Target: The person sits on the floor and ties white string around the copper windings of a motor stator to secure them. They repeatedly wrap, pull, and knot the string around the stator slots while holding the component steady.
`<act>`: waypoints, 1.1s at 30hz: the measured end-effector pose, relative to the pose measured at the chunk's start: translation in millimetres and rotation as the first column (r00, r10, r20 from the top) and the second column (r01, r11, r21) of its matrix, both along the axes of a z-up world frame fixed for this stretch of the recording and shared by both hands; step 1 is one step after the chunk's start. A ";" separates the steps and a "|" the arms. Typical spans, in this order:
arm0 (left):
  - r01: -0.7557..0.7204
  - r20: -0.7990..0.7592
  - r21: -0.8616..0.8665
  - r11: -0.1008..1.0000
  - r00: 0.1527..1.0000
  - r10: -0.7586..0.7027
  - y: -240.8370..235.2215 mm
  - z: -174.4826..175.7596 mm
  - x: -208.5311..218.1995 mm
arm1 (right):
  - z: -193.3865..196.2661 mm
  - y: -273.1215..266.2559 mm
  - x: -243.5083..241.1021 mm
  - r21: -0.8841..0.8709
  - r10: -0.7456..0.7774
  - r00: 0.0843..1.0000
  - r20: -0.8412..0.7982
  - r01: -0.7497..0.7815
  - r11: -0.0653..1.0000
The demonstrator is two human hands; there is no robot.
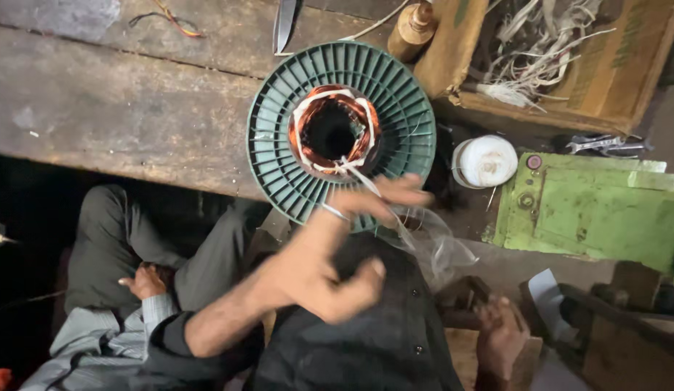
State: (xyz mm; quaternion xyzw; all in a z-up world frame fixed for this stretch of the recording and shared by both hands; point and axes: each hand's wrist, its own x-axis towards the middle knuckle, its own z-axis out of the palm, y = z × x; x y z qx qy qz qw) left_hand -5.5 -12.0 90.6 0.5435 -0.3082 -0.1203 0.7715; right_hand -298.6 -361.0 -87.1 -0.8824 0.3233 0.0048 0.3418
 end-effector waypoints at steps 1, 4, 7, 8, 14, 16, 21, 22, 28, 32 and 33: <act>-0.051 -0.109 -0.053 0.997 0.993 0.044 6.8 3.3 6.8 | 0.6 -10.2 -20.1 -0.071 -0.094 0.980 -0.175 0.083 0.994; -0.178 -0.301 -0.073 0.981 0.942 0.149 15.2 12.4 22.0 | 4.8 -24.7 -42.9 -0.223 -0.206 0.868 -0.453 0.114 0.968; -0.178 -0.093 0.170 0.969 0.976 0.196 24.2 35.1 22.5 | 23.0 -9.0 -7.4 -0.195 -0.044 0.959 -0.279 -0.012 0.981; -0.161 0.056 0.275 0.948 0.987 0.151 25.0 44.7 22.2 | 29.1 7.2 15.2 -0.134 0.036 0.987 -0.158 -0.058 0.989; -0.265 0.653 0.294 0.918 0.757 0.009 1.1 62.1 61.3 | 55.6 109.5 177.9 0.648 0.208 0.967 0.150 -0.255 0.718; -0.281 0.677 0.277 0.919 0.736 0.021 1.8 59.6 71.7 | 53.0 127.7 186.7 0.651 0.417 0.898 0.142 -0.402 0.644; -0.078 0.253 0.239 0.968 0.967 0.016 24.5 42.3 84.0 | 12.1 51.6 113.4 0.864 -0.209 0.957 0.202 -0.074 0.498; -0.028 0.173 0.205 0.978 0.985 -0.008 29.4 34.7 81.0 | 2.1 19.9 85.9 0.949 -0.429 0.886 0.173 -0.032 0.315; -0.327 0.505 0.509 0.796 0.863 0.031 43.2 -9.3 61.6 | -18.0 -96.5 -70.2 -0.151 -0.452 0.881 -0.142 0.432 0.889; -0.596 0.753 0.578 0.558 0.652 -0.083 37.1 -41.0 52.3 | -10.7 -57.8 -40.3 -0.418 -0.188 0.917 -0.352 0.026 0.908; -0.636 0.764 0.589 0.499 0.640 -0.085 36.4 -47.0 52.2 | -6.5 -36.1 -12.6 -0.436 -0.093 0.961 -0.262 -0.032 0.899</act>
